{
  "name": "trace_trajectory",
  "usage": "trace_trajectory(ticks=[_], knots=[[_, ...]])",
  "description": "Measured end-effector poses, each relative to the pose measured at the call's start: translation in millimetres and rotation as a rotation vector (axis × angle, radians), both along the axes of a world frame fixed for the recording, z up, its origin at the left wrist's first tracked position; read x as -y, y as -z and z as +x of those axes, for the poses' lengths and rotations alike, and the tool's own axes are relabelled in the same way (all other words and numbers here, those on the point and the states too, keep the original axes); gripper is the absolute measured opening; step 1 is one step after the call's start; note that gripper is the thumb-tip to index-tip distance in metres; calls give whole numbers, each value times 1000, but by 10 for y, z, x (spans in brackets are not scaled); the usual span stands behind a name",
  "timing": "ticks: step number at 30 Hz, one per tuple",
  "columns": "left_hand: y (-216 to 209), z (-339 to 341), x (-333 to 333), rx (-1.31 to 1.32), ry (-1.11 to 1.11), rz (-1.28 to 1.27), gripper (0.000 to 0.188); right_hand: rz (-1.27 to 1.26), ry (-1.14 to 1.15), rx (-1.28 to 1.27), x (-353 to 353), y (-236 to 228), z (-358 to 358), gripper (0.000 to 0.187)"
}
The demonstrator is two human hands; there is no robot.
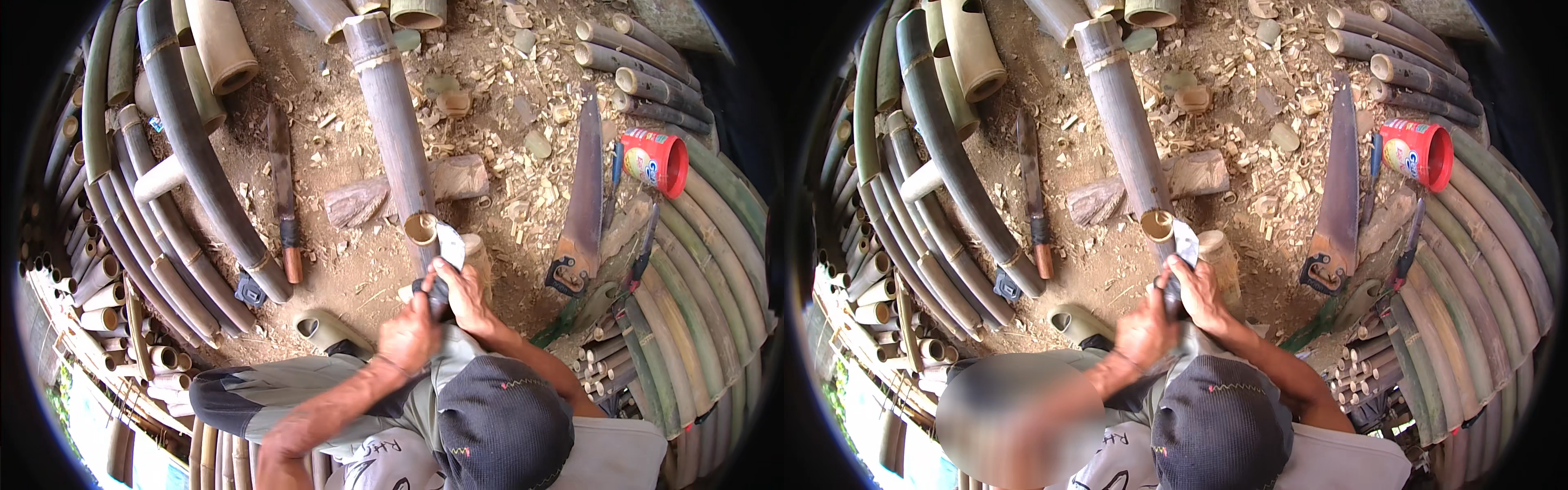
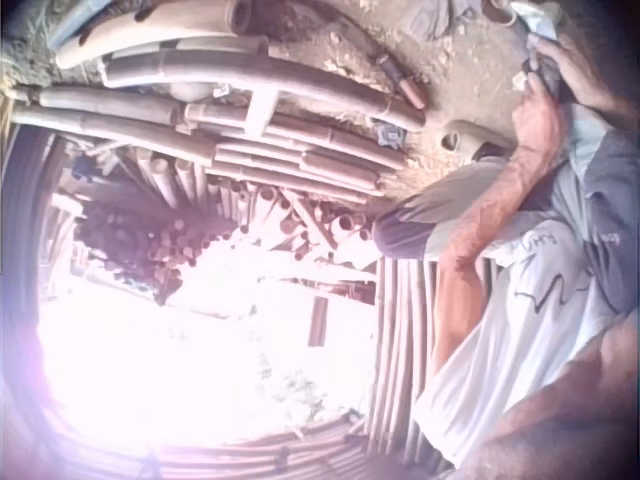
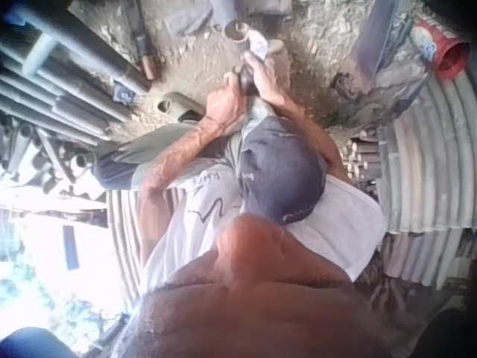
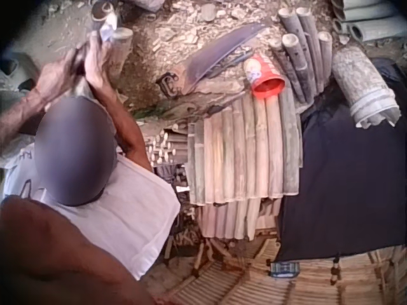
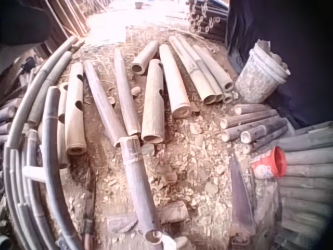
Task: The person sits on the ground and uses a curved knife to carve and smooth the interior of bamboo segments. They repeatedly insert the tool into the bamboo, scrape the inner walls, and remove debris. The person also uses a wooden mallet to strike the bamboo and a saw to cut a segment.
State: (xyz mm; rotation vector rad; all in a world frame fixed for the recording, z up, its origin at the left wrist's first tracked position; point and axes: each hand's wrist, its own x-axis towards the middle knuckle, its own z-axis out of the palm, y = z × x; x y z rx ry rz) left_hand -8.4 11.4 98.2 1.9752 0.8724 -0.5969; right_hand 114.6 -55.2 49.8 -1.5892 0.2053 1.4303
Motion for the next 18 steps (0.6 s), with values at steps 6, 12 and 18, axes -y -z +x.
trace_trajectory(ticks=[6, 12, 18], knots=[[-421, 208, -1749, -120, 700, -2, 18, 183, 238, -945, -318, -113, -104, 33], [-121, -84, -1000, -219, 288, -269, 40, -55, -19, -461, -182, -173, 147, 22], [12, 302, 215, -70, -476, -325, 80, -287, -444, 337, -134, -117, 184, 47]])
